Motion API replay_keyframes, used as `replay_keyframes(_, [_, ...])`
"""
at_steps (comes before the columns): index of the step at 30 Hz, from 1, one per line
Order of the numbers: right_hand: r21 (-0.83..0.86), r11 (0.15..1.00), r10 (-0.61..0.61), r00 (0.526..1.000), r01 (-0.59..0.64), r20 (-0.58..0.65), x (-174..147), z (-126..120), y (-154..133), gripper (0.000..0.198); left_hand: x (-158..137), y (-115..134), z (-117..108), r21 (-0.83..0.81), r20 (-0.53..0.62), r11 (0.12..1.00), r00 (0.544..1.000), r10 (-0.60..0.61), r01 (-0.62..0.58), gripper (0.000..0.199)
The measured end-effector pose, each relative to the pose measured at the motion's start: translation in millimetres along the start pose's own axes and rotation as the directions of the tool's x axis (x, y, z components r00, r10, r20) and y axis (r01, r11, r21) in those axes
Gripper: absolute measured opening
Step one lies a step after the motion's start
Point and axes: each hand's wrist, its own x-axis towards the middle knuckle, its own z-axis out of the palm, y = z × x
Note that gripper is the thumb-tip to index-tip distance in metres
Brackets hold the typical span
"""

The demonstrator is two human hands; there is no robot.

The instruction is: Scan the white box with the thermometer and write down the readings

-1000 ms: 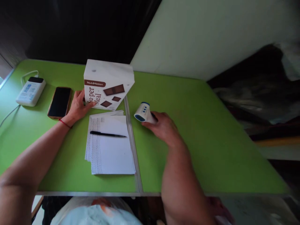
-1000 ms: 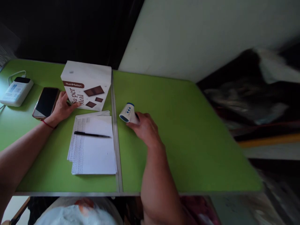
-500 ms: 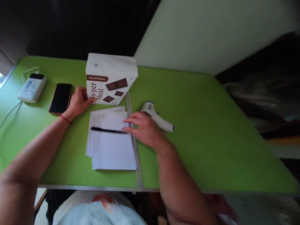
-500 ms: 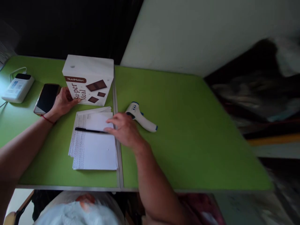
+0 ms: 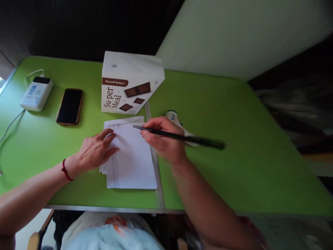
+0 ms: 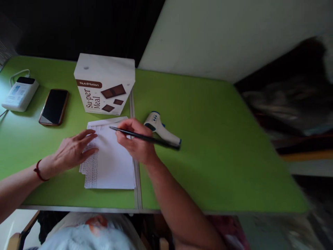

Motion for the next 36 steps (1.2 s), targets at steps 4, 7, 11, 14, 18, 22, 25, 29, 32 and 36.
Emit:
replay_keyframes(4, [0.143,0.980,0.137,0.991,-0.137,0.008,4.8,35.6,15.7,0.020,0.2,5.7,12.5,0.092,0.068,0.994,0.996,0.058,-0.064,0.042])
replay_keyframes(7, [0.072,0.993,0.097,0.993,-0.092,-0.064,3.2,50.9,32.1,0.016,1.9,4.6,13.6,0.132,0.115,0.986,0.990,0.083,-0.098,0.041])
replay_keyframes(11, [-0.098,0.987,-0.131,0.988,0.124,-0.076,-0.7,55.2,43.2,0.018,1.6,4.5,10.5,0.162,0.140,0.976,0.982,0.126,-0.148,0.046])
replay_keyframes(14, [-0.152,0.964,-0.233,0.969,0.219,-0.078,-1.6,54.1,44.9,0.019,0.5,3.3,10.4,0.155,0.119,0.974,0.982,0.148,-0.166,0.048])
replay_keyframes(18, [-0.177,0.942,-0.299,0.953,0.285,-0.055,-1.8,53.2,45.7,0.018,-1.0,1.0,11.6,0.122,0.084,0.976,0.981,0.172,-0.181,0.047])
replay_keyframes(22, [-0.197,0.934,-0.311,0.950,0.299,-0.034,-2.4,53.1,47.0,0.018,-1.9,0.3,11.9,0.108,0.061,0.977,0.982,0.178,-0.184,0.045])
replay_keyframes(25, [-0.193,0.932,-0.320,0.947,0.307,-0.037,-2.5,53.5,47.8,0.018,-2.2,0.5,12.5,0.104,0.054,0.976,0.981,0.185,-0.189,0.045])
replay_keyframes(29, [-0.211,0.929,-0.318,0.947,0.304,-0.033,-2.3,53.8,47.5,0.017,-2.2,0.8,13.1,0.103,0.057,0.977,0.982,0.182,-0.187,0.044])
replay_keyframes(32, [-0.215,0.928,-0.318,0.948,0.304,-0.033,-2.3,53.6,47.0,0.018,-1.9,0.7,13.1,0.109,0.051,0.976,0.982,0.183,-0.188,0.044])
replay_keyframes(36, [-0.215,0.936,-0.293,0.956,0.280,-0.031,-2.5,53.0,47.0,0.019,-1.9,0.7,12.9,0.110,0.045,0.976,0.982,0.185,-0.189,0.045])
